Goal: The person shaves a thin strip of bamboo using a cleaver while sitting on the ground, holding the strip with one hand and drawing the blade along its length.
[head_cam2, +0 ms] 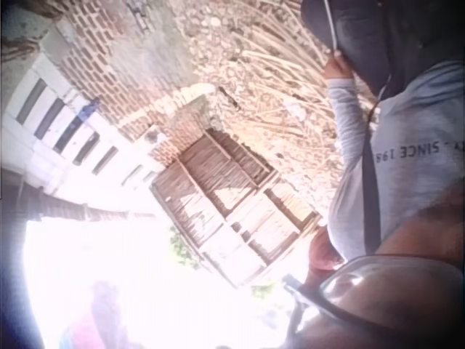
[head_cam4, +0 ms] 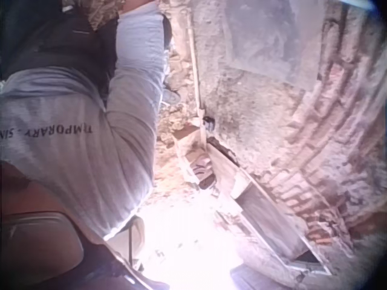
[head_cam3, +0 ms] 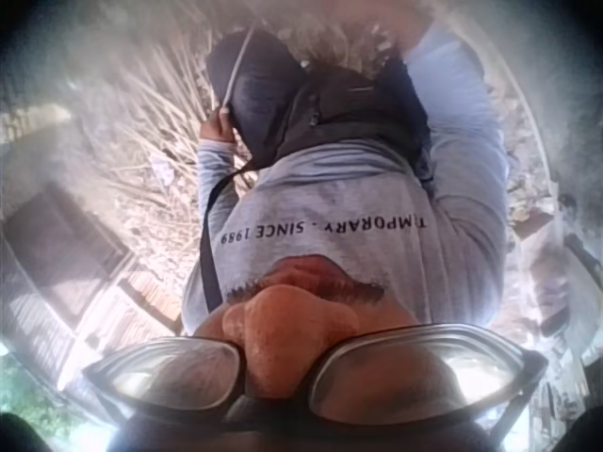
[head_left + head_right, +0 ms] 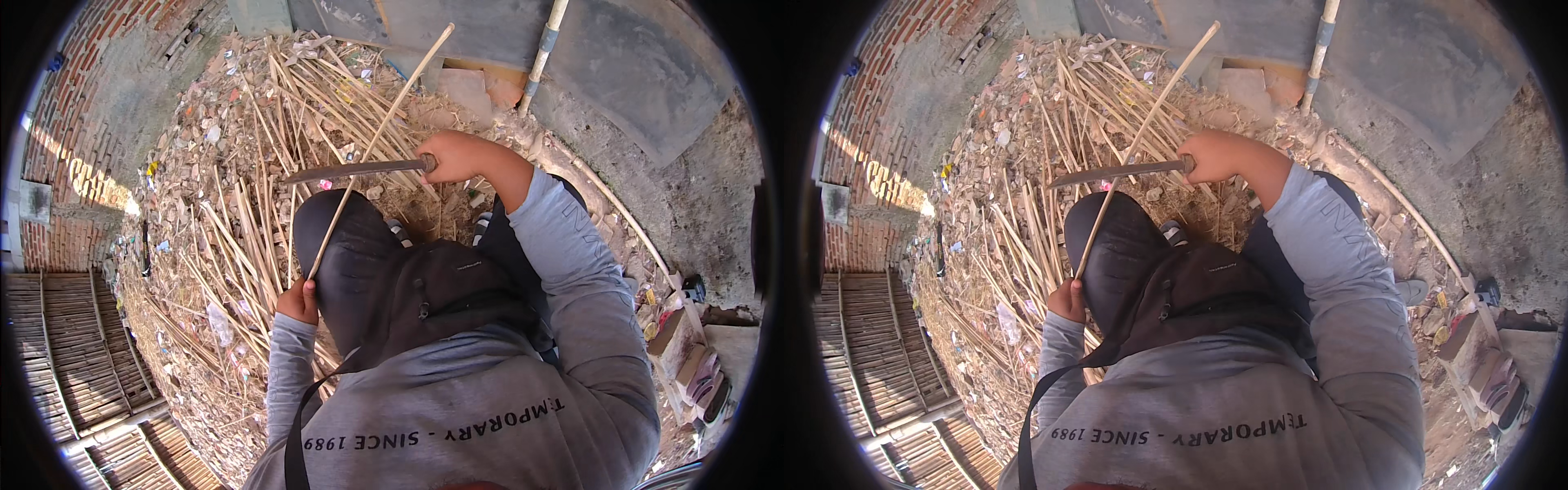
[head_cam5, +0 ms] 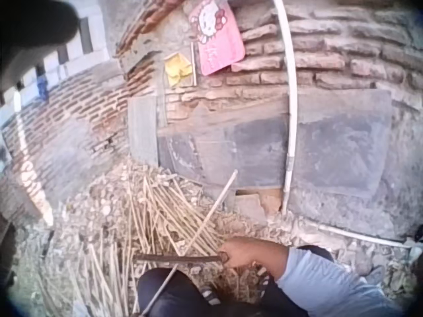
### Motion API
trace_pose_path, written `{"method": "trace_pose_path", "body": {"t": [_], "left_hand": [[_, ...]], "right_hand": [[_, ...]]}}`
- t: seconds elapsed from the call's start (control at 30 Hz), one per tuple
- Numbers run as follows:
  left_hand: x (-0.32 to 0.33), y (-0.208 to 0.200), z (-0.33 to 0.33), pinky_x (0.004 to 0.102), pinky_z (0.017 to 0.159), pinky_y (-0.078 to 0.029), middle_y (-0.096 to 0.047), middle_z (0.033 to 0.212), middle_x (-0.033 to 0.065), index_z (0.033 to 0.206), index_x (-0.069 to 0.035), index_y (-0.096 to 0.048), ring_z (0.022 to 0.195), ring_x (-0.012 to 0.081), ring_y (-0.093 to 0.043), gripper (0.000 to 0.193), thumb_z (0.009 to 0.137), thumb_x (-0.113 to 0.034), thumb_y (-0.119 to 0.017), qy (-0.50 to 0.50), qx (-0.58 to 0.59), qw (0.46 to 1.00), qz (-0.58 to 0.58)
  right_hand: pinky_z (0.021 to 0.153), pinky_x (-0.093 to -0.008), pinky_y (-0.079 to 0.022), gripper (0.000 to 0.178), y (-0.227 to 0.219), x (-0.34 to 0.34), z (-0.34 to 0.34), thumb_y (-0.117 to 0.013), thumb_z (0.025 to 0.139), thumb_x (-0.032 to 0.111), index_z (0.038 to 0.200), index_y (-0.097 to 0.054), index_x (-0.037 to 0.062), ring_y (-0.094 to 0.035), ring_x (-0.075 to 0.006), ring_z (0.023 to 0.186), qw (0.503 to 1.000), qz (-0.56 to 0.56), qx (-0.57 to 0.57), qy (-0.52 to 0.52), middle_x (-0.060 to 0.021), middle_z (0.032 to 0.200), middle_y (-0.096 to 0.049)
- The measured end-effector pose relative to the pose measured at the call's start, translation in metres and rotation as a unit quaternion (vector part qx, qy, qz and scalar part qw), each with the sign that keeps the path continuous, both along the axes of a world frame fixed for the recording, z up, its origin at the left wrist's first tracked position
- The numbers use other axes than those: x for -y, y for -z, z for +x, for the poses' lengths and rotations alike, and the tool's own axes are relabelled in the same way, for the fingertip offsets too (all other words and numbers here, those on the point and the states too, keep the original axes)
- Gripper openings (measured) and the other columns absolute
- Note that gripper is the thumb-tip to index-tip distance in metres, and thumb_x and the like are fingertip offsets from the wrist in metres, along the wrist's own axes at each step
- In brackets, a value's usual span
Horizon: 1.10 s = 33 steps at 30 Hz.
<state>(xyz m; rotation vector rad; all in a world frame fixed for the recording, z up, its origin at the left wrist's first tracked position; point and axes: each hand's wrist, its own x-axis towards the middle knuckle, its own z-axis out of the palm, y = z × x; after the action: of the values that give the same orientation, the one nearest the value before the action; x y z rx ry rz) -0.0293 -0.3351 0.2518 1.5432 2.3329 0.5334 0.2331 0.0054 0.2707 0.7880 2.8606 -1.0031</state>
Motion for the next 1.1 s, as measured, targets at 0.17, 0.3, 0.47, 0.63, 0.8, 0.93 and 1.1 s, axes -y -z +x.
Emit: {"method": "trace_pose_path", "body": {"t": [0.17,0.3,0.47,0.63,0.8,0.93,1.1], "left_hand": [[0.002,0.008,0.001,0.0505,0.054,-0.041,-0.055,0.060,0.0228,0.080,-0.003,-0.054,0.060,0.0456,-0.057,0.048,0.102,-0.042,-0.038,-0.009,-0.025,0.999,0.033],[-0.001,0.002,0.000,0.0509,0.054,-0.041,-0.055,0.060,0.0227,0.078,-0.003,-0.053,0.060,0.0456,-0.057,0.047,0.102,-0.042,-0.038,0.002,-0.020,1.000,-0.003],[0.008,-0.022,0.008,0.0507,0.053,-0.041,-0.054,0.059,0.0222,0.078,-0.003,-0.052,0.059,0.0450,-0.057,0.047,0.102,-0.041,-0.038,0.022,-0.020,0.999,-0.033],[0.025,-0.020,0.008,0.0474,0.053,-0.041,-0.054,0.057,0.0195,0.075,-0.002,-0.052,0.058,0.0423,-0.057,0.049,0.102,-0.041,-0.038,0.005,0.026,0.999,-0.042],[0.023,-0.012,0.006,0.0465,0.054,-0.041,-0.054,0.058,0.0200,0.077,-0.002,-0.053,0.058,0.0423,-0.056,0.049,0.103,-0.041,-0.038,-0.008,0.048,0.998,-0.042],[0.018,-0.005,0.002,0.0473,0.054,-0.041,-0.053,0.058,0.0204,0.078,-0.002,-0.054,0.058,0.0431,-0.056,0.049,0.102,-0.041,-0.039,0.000,0.048,0.998,-0.034],[0.013,0.005,-0.002,0.0488,0.054,-0.042,-0.055,0.059,0.0212,0.080,-0.003,-0.055,0.060,0.0444,-0.057,0.049,0.102,-0.043,-0.037,0.004,0.021,1.000,-0.014]], "right_hand": [[0.083,-0.0436,-0.049,0.043,0.009,-0.031,0.016,-0.074,0.075,0.034,0.107,-0.067,0.0048,-0.063,-0.0377,0.096,0.990,-0.010,-0.069,0.122,-0.0216,0.099,-0.066],[0.080,-0.0446,-0.050,0.039,0.010,-0.020,0.017,-0.074,0.074,0.032,0.102,-0.069,0.0057,-0.064,-0.0373,0.092,0.989,0.031,-0.082,0.119,-0.0202,0.094,-0.067],[0.069,-0.0460,-0.049,0.031,-0.004,-0.001,0.012,-0.074,0.075,0.029,0.093,-0.067,0.0045,-0.064,-0.0359,0.076,0.998,0.056,-0.018,0.005,-0.0167,0.077,-0.066],[0.076,-0.0469,-0.050,0.035,0.018,-0.022,0.023,-0.075,0.072,0.031,0.093,-0.067,0.0039,-0.064,-0.0371,0.086,0.994,0.049,-0.064,0.079,-0.0177,0.085,-0.067],[0.077,-0.0469,-0.050,0.035,0.006,-0.014,0.008,-0.074,0.073,0.030,0.095,-0.067,0.0033,-0.064,-0.0378,0.088,0.996,0.005,-0.029,0.085,-0.0186,0.089,-0.067],[0.077,-0.0468,-0.050,0.034,0.002,0.007,-0.004,-0.074,0.074,0.029,0.094,-0.067,0.0028,-0.064,-0.0380,0.088,1.000,0.023,0.003,-0.015,-0.0189,0.089,-0.067],[0.084,-0.0414,-0.049,0.057,0.003,-0.016,0.012,-0.074,0.075,0.040,0.116,-0.063,0.0019,-0.062,-0.0345,0.100,0.996,-0.047,-0.013,0.072,-0.0219,0.106,-0.064]]}}
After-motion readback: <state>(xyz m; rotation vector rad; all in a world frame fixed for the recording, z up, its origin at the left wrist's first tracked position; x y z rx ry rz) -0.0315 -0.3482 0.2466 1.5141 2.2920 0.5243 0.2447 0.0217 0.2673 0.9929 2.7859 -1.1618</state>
